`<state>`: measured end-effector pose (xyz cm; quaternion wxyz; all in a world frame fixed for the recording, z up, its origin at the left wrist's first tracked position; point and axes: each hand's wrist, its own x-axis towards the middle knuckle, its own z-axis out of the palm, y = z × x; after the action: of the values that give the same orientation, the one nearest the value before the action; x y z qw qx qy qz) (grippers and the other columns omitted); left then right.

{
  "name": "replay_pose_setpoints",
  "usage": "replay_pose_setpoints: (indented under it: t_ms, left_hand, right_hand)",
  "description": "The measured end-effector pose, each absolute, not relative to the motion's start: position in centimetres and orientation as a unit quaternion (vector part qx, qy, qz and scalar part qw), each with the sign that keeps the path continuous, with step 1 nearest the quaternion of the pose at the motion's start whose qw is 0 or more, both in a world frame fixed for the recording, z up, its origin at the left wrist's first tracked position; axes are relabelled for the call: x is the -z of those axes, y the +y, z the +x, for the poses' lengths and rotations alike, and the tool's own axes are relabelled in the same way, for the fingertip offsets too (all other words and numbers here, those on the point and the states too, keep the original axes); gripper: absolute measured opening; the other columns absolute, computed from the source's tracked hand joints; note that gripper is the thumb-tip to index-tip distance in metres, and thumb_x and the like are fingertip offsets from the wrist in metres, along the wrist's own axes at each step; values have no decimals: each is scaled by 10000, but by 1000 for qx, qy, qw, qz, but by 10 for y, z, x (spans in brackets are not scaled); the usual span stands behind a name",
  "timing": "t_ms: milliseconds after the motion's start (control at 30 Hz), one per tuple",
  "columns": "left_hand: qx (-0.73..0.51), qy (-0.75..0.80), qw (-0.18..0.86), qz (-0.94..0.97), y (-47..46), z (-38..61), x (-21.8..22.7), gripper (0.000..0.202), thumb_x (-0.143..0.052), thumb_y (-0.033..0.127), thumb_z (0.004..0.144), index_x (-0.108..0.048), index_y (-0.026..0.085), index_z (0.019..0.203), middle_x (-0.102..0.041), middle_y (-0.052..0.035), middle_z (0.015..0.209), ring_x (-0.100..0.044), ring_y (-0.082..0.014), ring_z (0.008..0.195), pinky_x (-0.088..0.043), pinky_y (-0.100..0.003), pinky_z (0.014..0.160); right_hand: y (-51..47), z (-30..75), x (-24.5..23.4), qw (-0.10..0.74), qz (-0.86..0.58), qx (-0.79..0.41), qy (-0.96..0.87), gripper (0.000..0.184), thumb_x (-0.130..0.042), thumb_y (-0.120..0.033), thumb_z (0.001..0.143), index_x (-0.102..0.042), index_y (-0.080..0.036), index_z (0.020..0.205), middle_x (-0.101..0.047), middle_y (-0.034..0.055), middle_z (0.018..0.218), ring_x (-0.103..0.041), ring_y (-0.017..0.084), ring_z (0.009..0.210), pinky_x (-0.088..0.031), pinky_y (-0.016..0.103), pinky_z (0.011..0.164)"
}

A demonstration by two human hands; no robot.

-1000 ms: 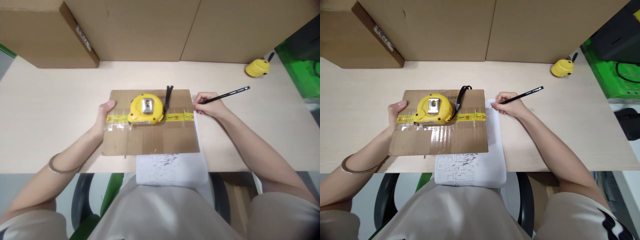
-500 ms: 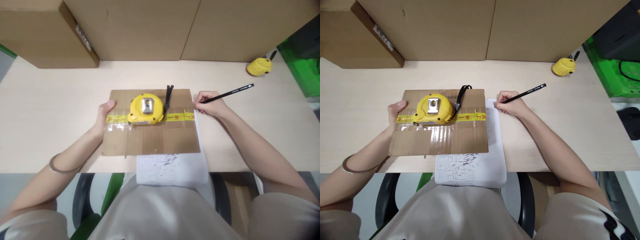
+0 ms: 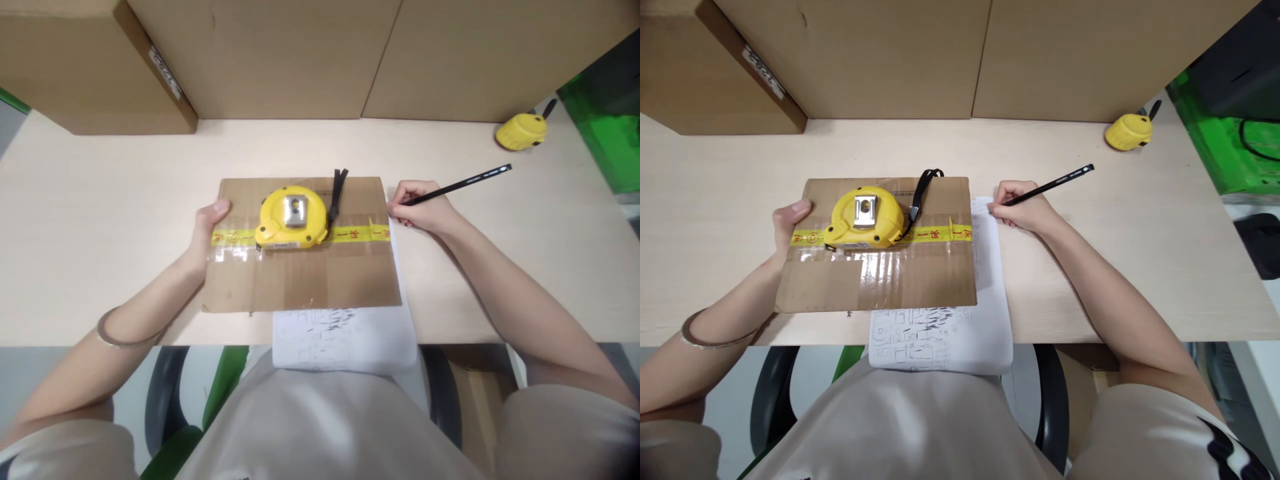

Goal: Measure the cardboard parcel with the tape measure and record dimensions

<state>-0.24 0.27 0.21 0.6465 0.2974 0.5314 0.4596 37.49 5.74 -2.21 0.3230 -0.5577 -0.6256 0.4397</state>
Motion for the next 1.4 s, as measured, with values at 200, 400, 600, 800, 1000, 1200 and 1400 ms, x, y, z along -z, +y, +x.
replay_pose_setpoints:
  t_ms: [200,400,600,800,1000,1200,1400]
  left_hand:
    - [-447,528,655,305,2,-3,-2,781,-615,514,785,-551,72,1425,-822,-174,1099,-681,-482,1263,-613,-589,983]
    - [-460,516,651,314,0,5,-9,777,-603,495,775,-542,77,1427,-815,-169,1134,-675,-477,1281,-619,-589,976]
    - [-442,502,680,302,-12,23,-33,701,-574,520,800,-600,97,1358,-814,-151,1154,-651,-467,1316,-611,-564,998]
    - [-476,474,681,292,-7,26,-25,652,-570,473,779,-589,147,1343,-804,-122,1179,-664,-455,1294,-614,-571,984]
    - [-480,466,684,292,-1,31,-24,580,-517,452,752,-640,189,1254,-802,-105,1098,-705,-411,1218,-619,-550,949]
    - [-490,453,670,325,0,36,-24,511,-554,437,732,-634,193,1174,-783,-114,1137,-680,-392,1260,-588,-520,1011]
    - [-536,456,590,395,4,27,-14,467,-642,435,771,-611,254,1201,-742,-73,1219,-654,-334,1287,-527,-456,1083]
  right_hand:
    - [57,375,21,322,-556,-442,-627,383,-890,-278,617,-522,-227,524,-533,-25,453,-435,85,392,-306,256,391]
    - [59,375,24,323,-566,-430,-624,397,-882,-278,625,-499,-231,536,-528,-35,447,-432,89,381,-296,253,382]
    - [58,379,13,268,-585,-431,-633,427,-872,-361,702,-496,-228,550,-512,-24,442,-418,95,388,-323,273,419]
    - [52,384,-7,121,-691,-275,-657,534,-717,-441,887,-462,-228,469,-410,17,414,-367,143,423,-267,341,494]
    - [51,377,-12,39,-716,-166,-676,538,-776,-490,839,-539,-213,444,-403,35,464,-372,168,523,-305,354,641]
    - [49,358,-61,200,-680,-132,-693,567,-342,-580,1094,-692,-187,885,-671,109,840,-579,187,708,-428,365,748]
    - [26,284,-79,235,-366,-149,-888,548,-477,-665,1033,-712,-214,1239,-665,100,1263,-623,326,1237,-479,491,1076]
